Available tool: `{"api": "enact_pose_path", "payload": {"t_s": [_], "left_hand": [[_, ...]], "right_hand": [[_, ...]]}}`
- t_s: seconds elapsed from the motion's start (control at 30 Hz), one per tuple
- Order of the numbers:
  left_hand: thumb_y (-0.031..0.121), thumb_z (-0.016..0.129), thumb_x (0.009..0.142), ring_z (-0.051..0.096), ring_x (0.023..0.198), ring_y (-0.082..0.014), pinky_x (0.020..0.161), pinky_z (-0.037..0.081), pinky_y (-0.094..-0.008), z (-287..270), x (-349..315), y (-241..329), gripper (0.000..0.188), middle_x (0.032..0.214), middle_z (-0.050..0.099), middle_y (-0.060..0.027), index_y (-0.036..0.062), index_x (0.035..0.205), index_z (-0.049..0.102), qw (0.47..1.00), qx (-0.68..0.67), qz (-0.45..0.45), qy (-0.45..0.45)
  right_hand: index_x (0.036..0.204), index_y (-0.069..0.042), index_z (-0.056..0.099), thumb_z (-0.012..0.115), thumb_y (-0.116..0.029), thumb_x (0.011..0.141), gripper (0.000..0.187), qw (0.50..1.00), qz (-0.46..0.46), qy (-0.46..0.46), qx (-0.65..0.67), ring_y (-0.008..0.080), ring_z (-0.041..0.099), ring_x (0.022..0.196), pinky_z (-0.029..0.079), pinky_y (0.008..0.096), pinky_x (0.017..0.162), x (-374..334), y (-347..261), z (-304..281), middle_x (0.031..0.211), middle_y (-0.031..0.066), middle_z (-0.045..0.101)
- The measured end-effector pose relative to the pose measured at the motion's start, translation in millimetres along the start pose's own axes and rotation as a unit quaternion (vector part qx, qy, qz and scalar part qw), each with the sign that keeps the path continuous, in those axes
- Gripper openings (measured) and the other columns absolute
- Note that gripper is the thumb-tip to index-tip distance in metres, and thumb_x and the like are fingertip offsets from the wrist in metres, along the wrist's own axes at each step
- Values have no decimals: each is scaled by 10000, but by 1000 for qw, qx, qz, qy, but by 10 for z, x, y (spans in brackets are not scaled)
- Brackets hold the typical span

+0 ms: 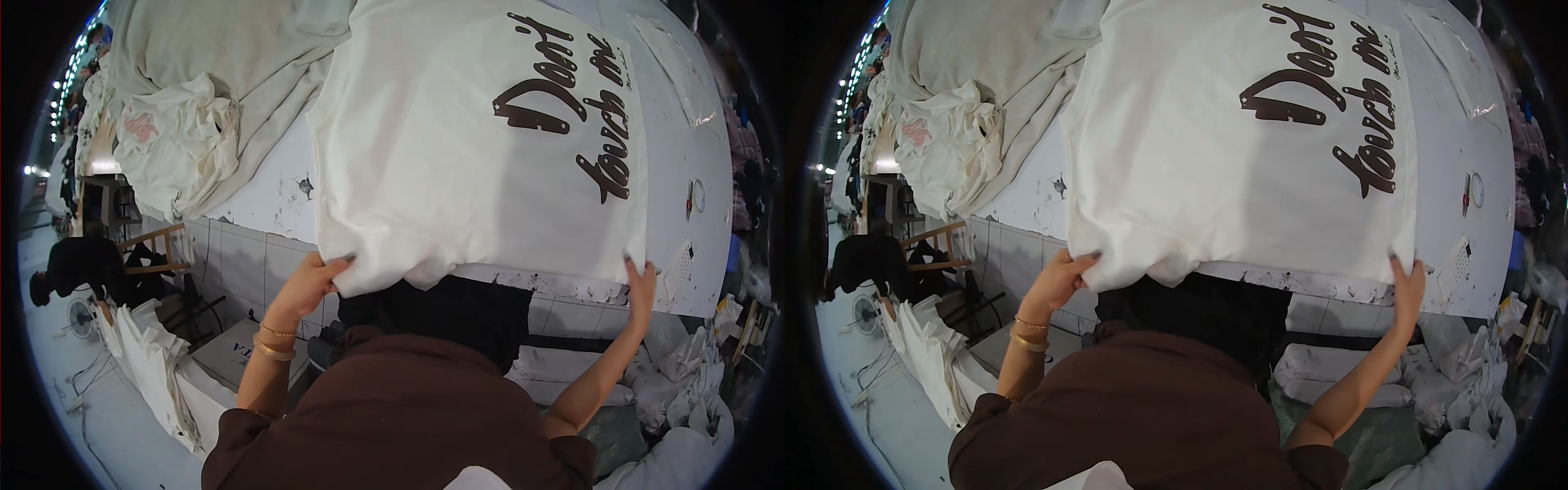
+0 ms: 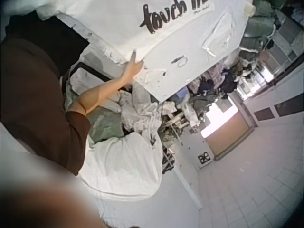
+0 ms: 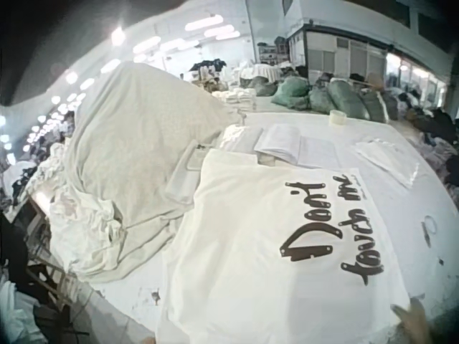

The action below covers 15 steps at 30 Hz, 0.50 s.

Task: Trimming loose threads from shirts, folding them, and placing them into plastic bags.

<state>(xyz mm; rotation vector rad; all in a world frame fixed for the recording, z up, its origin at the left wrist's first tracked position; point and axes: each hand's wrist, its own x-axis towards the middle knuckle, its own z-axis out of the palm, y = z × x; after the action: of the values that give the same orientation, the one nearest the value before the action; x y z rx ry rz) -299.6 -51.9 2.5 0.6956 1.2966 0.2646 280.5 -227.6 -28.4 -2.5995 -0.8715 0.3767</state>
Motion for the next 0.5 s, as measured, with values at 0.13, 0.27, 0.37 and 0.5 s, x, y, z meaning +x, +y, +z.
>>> {"api": "enact_pose_path", "payload": {"t_s": [0.13, 0.27, 0.37, 0.5], "left_hand": [[187, 609, 905, 573, 648, -52, 561, 434, -185, -140, -171, 262, 223, 832, 659, -20, 5, 1023, 659, 993, -61, 64, 74], [174, 608, 914, 589, 624, -76, 533, 485, -223, -462, -259, 159, 262, 840, 653, -37, -27, 1082, 620, 999, 45, -3, 25], [128, 584, 920, 624, 644, -110, 479, 511, -259, -406, -305, 314, 307, 856, 636, -51, -47, 1169, 544, 991, -70, 5, -113], [148, 532, 947, 651, 802, -146, 683, 549, -259, -419, 222, 693, 357, 1050, 626, -101, -48, 1242, 480, 954, -216, 159, -131]], "right_hand": [[966, 18, 632, 676, -310, 806, 368, 957, 136, -143, 212, 116, 537, 694, 429, 275, 624, -476, -347, -154, 789, 20, 605], [1014, -45, 646, 671, -302, 810, 329, 929, 209, -198, 231, 70, 515, 657, 365, 226, 529, -793, -217, -246, 776, -30, 591], [1144, 37, 604, 669, -249, 818, 439, 954, 164, -102, 230, 136, 608, 804, 472, 241, 651, -944, -321, -363, 954, 81, 661], [1346, 62, 431, 534, -246, 882, 567, 914, -63, -31, 399, 203, 438, 1248, 269, 339, 1090, -572, -510, -449, 1399, 120, 447]]}}
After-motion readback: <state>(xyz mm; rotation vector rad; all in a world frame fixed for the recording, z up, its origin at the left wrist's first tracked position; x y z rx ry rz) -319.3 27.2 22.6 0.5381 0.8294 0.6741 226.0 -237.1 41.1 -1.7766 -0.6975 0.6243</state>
